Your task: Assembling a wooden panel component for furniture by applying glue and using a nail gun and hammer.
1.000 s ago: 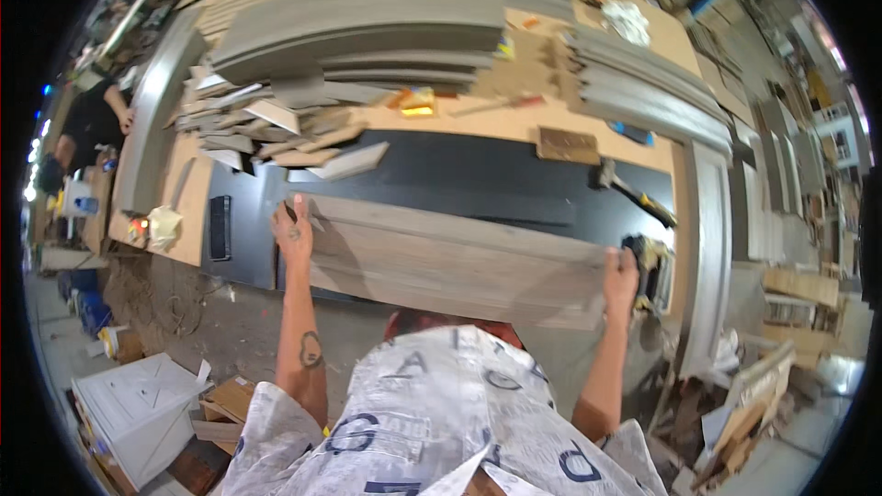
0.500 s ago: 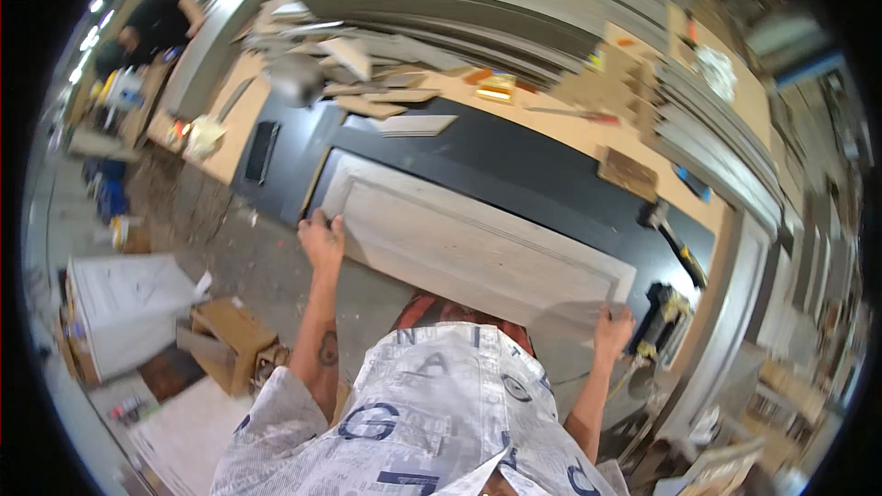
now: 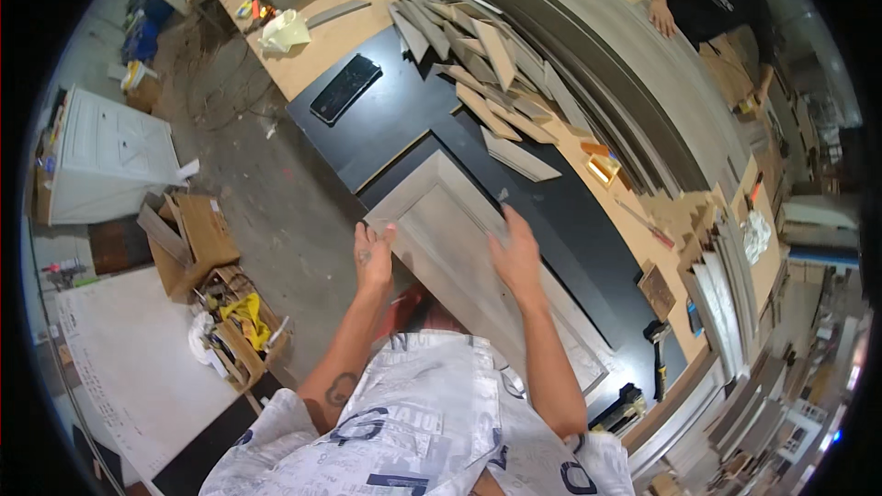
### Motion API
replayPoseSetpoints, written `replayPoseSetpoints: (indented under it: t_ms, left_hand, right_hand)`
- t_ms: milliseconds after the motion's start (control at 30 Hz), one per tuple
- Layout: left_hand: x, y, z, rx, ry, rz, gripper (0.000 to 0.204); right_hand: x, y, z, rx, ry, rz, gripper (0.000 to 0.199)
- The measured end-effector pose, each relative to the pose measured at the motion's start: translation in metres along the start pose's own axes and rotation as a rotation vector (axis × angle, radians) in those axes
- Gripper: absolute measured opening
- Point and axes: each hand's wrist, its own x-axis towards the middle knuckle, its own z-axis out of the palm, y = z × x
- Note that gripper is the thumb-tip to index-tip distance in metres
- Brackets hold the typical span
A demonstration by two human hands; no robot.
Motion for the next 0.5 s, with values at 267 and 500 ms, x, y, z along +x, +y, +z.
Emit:
replayPoseSetpoints:
  t_ms: [267, 500]
  left_hand:
    - [-0.017, 0.043, -0.004, -0.218, -0.053, -0.222, 0.084]
    - [-0.011, 0.026, 0.003, 1.085, 0.07, 0.863, 0.064]
  right_hand:
    - [0.066, -0.061, 0.051, -0.384, -0.12, 0.052, 0.047]
    - [0.058, -0.052, 0.039, -0.436, -0.124, 0.219, 0.044]
